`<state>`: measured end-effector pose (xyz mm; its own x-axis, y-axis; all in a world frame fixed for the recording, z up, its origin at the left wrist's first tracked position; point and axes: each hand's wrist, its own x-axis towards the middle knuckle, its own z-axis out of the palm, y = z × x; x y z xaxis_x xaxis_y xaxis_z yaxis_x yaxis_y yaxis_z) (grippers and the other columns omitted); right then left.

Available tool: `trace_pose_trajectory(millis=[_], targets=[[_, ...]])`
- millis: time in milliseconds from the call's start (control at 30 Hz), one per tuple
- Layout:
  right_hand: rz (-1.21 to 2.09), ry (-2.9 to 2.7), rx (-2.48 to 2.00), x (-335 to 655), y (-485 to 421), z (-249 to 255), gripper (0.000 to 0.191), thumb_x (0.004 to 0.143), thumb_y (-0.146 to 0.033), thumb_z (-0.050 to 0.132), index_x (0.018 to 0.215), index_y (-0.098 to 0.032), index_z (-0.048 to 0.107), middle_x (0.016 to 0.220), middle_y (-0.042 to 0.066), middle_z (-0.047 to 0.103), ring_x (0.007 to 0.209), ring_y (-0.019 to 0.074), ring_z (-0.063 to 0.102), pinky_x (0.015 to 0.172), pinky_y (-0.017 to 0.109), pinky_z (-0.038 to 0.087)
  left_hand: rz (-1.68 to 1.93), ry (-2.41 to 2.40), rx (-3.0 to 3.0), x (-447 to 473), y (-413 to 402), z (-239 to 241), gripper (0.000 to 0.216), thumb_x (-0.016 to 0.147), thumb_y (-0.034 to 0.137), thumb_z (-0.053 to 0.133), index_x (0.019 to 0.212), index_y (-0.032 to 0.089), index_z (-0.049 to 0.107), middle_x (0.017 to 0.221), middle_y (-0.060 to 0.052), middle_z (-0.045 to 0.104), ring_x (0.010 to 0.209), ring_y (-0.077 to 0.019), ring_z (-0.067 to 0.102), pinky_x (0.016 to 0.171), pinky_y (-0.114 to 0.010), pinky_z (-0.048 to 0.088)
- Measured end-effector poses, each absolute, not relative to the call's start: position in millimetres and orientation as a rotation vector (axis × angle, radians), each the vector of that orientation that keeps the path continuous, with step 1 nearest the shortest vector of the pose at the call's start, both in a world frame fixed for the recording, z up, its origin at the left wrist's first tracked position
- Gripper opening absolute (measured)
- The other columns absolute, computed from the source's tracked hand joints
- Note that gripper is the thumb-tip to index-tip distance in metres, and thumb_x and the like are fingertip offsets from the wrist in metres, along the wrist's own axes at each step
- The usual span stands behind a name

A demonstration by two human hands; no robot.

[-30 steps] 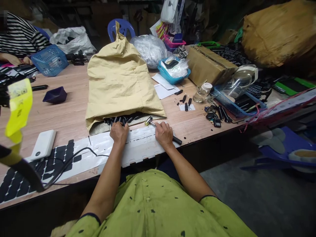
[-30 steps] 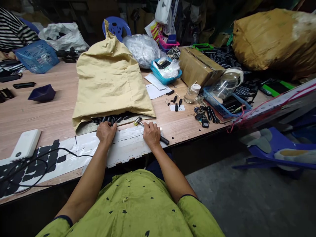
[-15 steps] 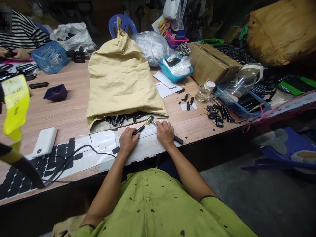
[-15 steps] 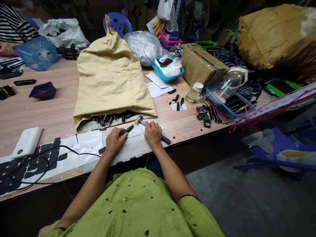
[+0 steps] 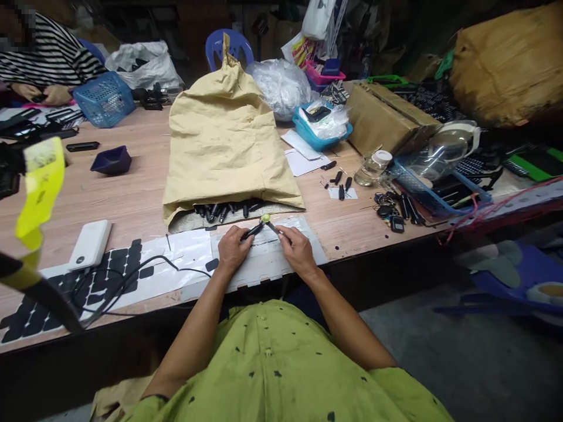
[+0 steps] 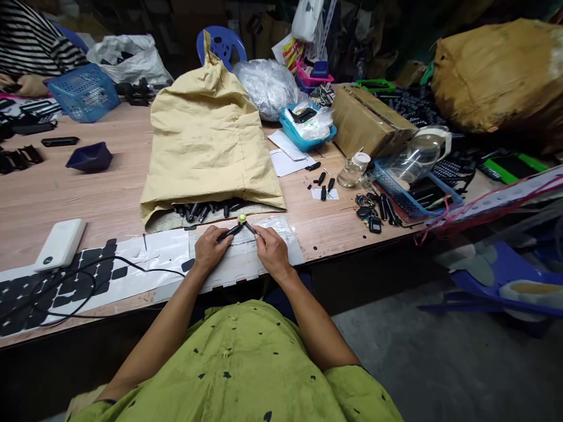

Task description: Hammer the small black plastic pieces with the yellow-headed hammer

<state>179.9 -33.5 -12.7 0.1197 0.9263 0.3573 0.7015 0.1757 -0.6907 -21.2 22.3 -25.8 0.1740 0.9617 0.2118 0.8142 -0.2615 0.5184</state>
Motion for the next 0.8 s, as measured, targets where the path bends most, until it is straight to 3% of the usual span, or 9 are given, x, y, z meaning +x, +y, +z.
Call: trace_pose_trajectory(millis=[800], targets=[[0.277, -1.861, -1.717, 157, -44, -7, 0.038, 0.098, -0.018, 0.047, 0.124, -0.027, 0.072, 0.105, 0.004, 0.072, 0.097, 0.0168, 0.066, 0.085, 0.023, 0.051, 0.660, 1.718, 2.051, -16, 20, -19, 0.020, 0.085, 0.030, 0.066, 0.100, 0.029, 0.080, 0.088, -0.002, 0.068, 0.087, -0.0205, 0.067, 0.076, -0.028, 0.051]])
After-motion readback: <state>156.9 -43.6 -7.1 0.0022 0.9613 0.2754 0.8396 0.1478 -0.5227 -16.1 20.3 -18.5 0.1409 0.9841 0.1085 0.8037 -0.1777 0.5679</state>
